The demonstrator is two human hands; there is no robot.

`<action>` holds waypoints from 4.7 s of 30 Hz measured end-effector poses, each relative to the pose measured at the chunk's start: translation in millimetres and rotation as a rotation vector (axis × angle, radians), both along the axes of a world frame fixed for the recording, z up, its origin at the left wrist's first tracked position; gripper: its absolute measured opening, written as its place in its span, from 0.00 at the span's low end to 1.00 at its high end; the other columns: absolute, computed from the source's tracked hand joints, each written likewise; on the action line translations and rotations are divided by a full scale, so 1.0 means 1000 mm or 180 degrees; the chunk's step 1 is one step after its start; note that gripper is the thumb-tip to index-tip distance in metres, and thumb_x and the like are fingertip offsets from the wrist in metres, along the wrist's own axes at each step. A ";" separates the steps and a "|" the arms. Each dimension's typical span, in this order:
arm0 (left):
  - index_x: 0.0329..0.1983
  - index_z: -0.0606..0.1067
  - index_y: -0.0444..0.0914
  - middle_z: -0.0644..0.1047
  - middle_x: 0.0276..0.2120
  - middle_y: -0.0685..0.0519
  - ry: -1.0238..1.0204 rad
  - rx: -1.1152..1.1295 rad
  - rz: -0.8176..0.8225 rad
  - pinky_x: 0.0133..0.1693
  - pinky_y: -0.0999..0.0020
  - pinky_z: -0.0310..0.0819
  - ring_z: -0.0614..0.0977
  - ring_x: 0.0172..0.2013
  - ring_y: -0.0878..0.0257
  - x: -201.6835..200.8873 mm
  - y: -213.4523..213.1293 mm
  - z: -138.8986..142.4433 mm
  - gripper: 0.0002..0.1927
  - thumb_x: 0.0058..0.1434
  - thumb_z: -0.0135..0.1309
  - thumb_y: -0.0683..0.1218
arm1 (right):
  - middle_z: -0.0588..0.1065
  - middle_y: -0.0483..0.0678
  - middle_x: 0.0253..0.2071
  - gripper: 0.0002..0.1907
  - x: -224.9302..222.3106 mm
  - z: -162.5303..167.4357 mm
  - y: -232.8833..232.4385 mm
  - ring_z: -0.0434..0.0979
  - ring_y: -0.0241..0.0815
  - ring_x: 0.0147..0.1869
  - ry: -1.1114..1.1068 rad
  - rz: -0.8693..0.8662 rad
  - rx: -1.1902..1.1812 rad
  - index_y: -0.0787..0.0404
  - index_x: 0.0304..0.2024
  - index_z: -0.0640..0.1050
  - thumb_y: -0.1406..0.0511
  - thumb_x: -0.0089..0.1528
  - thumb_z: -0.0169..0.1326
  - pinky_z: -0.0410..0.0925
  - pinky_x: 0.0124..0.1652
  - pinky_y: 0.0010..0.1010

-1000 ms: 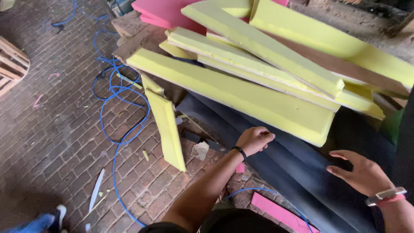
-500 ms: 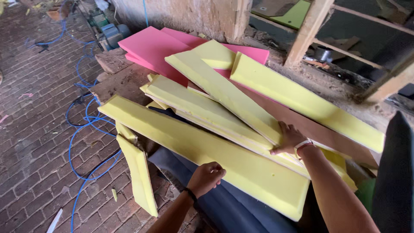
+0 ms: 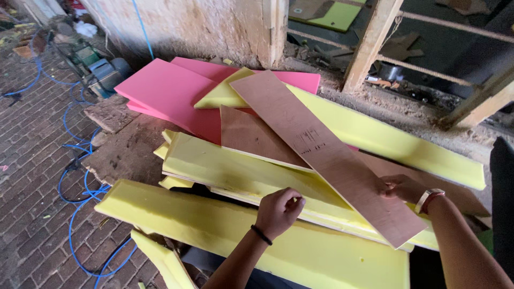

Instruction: The person cuts dark fabric with scissors along the edge of a yellow foam piece on a work table, then gathers and stacks the cut foam pieces with plywood backing on a pile. They spread the fabric back over the table, align it, and cut another piece of fabric around a foam shape.

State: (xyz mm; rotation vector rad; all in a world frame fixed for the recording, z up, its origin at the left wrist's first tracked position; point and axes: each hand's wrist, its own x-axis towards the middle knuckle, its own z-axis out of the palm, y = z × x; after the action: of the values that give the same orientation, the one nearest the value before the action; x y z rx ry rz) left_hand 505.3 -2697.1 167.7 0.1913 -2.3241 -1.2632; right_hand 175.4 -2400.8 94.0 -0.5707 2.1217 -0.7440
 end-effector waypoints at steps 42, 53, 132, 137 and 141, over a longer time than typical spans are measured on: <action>0.53 0.74 0.41 0.82 0.44 0.49 -0.1036 -0.3894 -0.1221 0.44 0.57 0.80 0.85 0.44 0.54 -0.239 -0.067 -0.065 0.14 0.65 0.46 0.45 | 0.79 0.44 0.32 0.15 0.081 0.040 0.114 0.79 0.39 0.32 0.4392 -0.1759 0.0166 0.53 0.38 0.85 0.52 0.64 0.74 0.70 0.35 0.26; 0.72 0.60 0.40 0.78 0.57 0.49 -0.1131 0.3325 -0.0096 0.58 0.51 0.70 0.76 0.61 0.54 -0.123 -0.154 -0.043 0.48 0.52 0.63 0.64 | 0.82 0.49 0.36 0.15 0.091 0.068 0.010 0.82 0.46 0.37 0.2395 -0.1598 -0.0257 0.49 0.42 0.86 0.50 0.59 0.63 0.72 0.39 0.40; 0.63 0.58 0.27 0.69 0.59 0.36 -0.1209 0.3467 0.1071 0.62 0.45 0.73 0.75 0.61 0.50 -0.122 -0.129 -0.049 0.38 0.58 0.61 0.50 | 0.64 0.52 0.71 0.20 -0.004 -0.028 -0.304 0.61 0.48 0.75 0.2172 0.1377 -0.0933 0.57 0.56 0.78 0.57 0.64 0.53 0.57 0.69 0.37; 0.62 0.61 0.27 0.70 0.58 0.36 -0.1114 0.3546 0.0991 0.62 0.46 0.72 0.76 0.60 0.50 -0.123 -0.132 -0.055 0.35 0.58 0.60 0.49 | 0.67 0.48 0.70 0.21 -0.021 -0.034 -0.306 0.67 0.45 0.72 0.1872 0.1372 -0.0817 0.47 0.54 0.80 0.52 0.60 0.56 0.65 0.64 0.36; 0.60 0.65 0.28 0.73 0.55 0.40 -0.1026 0.3621 0.0946 0.60 0.46 0.72 0.77 0.59 0.50 -0.125 -0.137 -0.076 0.30 0.58 0.59 0.47 | 0.66 0.50 0.71 0.29 -0.039 -0.018 -0.314 0.68 0.50 0.69 0.1881 0.1314 -0.0588 0.48 0.60 0.74 0.49 0.58 0.60 0.64 0.62 0.40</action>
State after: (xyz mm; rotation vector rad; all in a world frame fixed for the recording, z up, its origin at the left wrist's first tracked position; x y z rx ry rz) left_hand 380.4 -2833.8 92.0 1.1117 -1.4127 -2.3356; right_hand 136.2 -2714.5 76.3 -1.4218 2.3437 -0.5797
